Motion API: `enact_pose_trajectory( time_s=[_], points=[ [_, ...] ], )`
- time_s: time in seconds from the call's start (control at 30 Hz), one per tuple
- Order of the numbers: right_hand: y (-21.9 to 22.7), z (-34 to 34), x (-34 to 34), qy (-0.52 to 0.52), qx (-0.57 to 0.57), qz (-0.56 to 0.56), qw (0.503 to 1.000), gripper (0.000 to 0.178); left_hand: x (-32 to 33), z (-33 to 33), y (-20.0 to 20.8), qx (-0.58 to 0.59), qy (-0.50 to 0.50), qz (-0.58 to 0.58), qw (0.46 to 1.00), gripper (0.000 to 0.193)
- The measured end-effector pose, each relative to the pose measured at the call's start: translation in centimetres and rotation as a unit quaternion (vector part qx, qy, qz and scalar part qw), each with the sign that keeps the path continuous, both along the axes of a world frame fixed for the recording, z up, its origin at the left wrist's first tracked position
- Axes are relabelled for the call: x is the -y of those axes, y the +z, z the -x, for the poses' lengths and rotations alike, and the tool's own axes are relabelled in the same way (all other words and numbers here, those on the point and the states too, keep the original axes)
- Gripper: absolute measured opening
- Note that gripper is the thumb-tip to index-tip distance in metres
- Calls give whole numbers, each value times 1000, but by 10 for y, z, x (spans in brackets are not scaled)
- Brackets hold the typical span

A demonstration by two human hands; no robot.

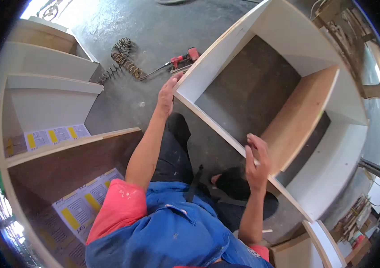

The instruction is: The person wipes a wooden strip with a cloth and then uses a pneumatic nail gun to attach it to a wooden cabinet frame.

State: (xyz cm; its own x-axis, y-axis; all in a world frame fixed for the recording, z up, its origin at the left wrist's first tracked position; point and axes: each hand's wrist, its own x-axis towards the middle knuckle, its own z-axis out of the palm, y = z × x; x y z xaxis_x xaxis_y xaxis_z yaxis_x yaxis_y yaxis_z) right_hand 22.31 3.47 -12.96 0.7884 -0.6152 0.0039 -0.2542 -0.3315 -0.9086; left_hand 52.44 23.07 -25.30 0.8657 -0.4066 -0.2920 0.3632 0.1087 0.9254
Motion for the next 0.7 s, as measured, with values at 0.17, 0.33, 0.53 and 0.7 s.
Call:
enact_pose_trajectory(
  time_s=[0.17, 0.33, 0.53, 0.7],
  points=[
    [-72, 17, -46, -3, 158, -6, 987, 27, -8, -2, 2, -15, -80, 156, 984, 62],
    [-109, 20, -95, -21, 138, 145, 979, 40, -30, -65, -90, 56, -49, 190, 979, 54],
    [-107, 25, -142, -96, -9, 227, 969, 33, -44, -165, -313, 46, 119, -49, 991, 40],
    [-112, 36, -172, -120, -155, 235, 952, 19, 7, -209, -370, 363, 46, -302, 880, 53]
  ],
)
